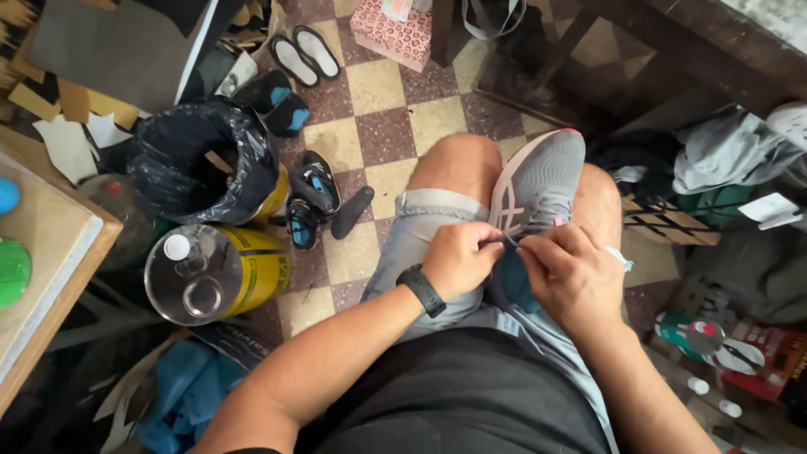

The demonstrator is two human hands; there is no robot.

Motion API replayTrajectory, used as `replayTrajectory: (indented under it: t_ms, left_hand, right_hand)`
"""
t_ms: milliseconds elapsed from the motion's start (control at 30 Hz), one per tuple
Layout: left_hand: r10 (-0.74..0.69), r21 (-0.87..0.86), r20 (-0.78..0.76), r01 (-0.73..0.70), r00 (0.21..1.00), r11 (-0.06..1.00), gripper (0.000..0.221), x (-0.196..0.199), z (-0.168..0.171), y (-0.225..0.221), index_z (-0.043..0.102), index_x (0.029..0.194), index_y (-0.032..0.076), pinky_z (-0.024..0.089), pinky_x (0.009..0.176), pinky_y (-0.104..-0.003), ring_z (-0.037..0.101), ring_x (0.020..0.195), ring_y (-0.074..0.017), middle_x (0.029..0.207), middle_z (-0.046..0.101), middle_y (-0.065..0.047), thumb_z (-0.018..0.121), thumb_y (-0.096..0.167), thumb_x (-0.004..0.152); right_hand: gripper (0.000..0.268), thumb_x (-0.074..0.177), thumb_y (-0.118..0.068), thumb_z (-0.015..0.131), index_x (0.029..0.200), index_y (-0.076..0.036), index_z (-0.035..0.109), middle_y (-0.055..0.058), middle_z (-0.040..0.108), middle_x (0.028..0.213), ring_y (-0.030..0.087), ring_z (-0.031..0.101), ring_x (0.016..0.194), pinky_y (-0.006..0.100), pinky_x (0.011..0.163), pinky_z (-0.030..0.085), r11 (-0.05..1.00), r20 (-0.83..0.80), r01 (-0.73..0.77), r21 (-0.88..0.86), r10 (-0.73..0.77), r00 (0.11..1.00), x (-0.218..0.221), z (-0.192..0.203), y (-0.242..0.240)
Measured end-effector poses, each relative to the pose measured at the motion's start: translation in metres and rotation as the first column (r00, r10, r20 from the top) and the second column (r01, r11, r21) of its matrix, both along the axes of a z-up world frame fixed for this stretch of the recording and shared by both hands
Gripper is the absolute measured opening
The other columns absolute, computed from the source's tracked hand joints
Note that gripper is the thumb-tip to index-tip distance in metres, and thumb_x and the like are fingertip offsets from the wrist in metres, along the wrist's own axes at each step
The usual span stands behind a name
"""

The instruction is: Lacing a sneaker and inserting a shoe last into it to prepare it for repair or shaping.

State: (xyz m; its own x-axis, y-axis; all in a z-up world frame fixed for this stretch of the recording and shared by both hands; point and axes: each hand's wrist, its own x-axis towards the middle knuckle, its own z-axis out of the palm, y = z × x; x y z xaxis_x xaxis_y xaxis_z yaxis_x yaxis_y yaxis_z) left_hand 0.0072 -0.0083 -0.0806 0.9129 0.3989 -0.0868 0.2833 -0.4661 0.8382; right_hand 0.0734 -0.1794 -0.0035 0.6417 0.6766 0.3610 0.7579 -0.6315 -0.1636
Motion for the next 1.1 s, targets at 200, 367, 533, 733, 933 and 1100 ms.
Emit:
replayTrajectory:
  t_ms: [200,367,533,733,933,1100]
  left_hand:
    - [-0.032,-0.138,-0.137,0.013,0.99,0.99,0.022,0.004,0.018,0.007,0.083,0.105,0.027,0.064,0.088,-0.039,0.078,0.099,-0.0299,0.088,0.082,-0.003,0.075,0.033,0.085]
    - [-0.032,-0.235,-0.168,-0.009,0.985,0.972,0.023,0.002,0.023,0.01,0.084,0.103,0.024,0.065,0.083,-0.031,0.081,0.082,-0.0178,0.073,0.08,0.0,0.075,0.029,0.083]
    - [-0.07,-0.136,-0.137,0.051,0.988,0.989,0.023,0.001,0.023,0.009,0.085,0.106,0.022,0.065,0.084,-0.037,0.08,0.092,-0.0287,0.082,0.082,-0.006,0.076,0.029,0.087]
    - [-0.029,-0.006,0.124,0.03,0.992,1.0,0.02,-0.011,0.034,0.001,0.084,0.103,0.016,0.066,0.073,-0.04,0.079,0.082,-0.0325,0.076,0.079,-0.011,0.079,0.027,0.087]
    - [-0.028,0.192,0.437,-0.062,0.899,0.979,0.016,-0.022,0.006,-0.01,0.082,0.105,0.019,0.064,0.068,-0.033,0.078,0.079,-0.0242,0.08,0.078,-0.002,0.076,0.018,0.091]
    - [-0.088,0.415,0.571,-0.195,0.816,0.889,0.006,-0.021,-0.004,-0.019,0.078,0.094,0.016,0.062,0.069,-0.031,0.075,0.077,-0.0217,0.082,0.072,0.0,0.076,0.02,0.09]
  right_hand:
    - [0.006,0.086,-0.035,0.083,0.09,-0.031,0.08,-0.004,0.063,0.088,0.024,0.067,0.087,0.037,0.073,0.059,0.996,0.076,-0.085,0.04,0.082,0.994,0.001,-0.002,0.001]
    - [0.01,0.082,-0.033,0.085,0.089,-0.031,0.079,-0.004,0.059,0.092,0.024,0.064,0.091,0.038,0.079,0.057,0.992,0.115,-0.084,0.093,0.074,0.991,-0.005,-0.007,0.001]
    - [0.007,0.085,-0.028,0.085,0.086,-0.027,0.078,0.0,0.06,0.093,0.026,0.065,0.09,0.036,0.079,0.057,0.989,0.162,-0.058,0.133,0.036,0.986,-0.005,-0.013,0.003]
    - [0.01,0.086,-0.024,0.085,0.082,-0.024,0.075,0.001,0.059,0.092,0.028,0.064,0.088,0.038,0.08,0.057,0.986,0.197,-0.077,0.149,0.046,0.979,-0.005,-0.01,0.01]
    - [0.014,0.088,-0.023,0.077,0.076,-0.019,0.069,0.003,0.057,0.092,0.03,0.06,0.093,0.041,0.081,0.05,0.996,0.272,-0.071,0.057,0.053,0.961,-0.014,-0.005,0.012]
    - [0.017,0.086,-0.021,0.075,0.073,-0.017,0.066,0.004,0.058,0.092,0.031,0.061,0.097,0.042,0.083,0.049,0.996,0.302,-0.088,-0.008,0.086,0.949,-0.017,-0.008,0.01]
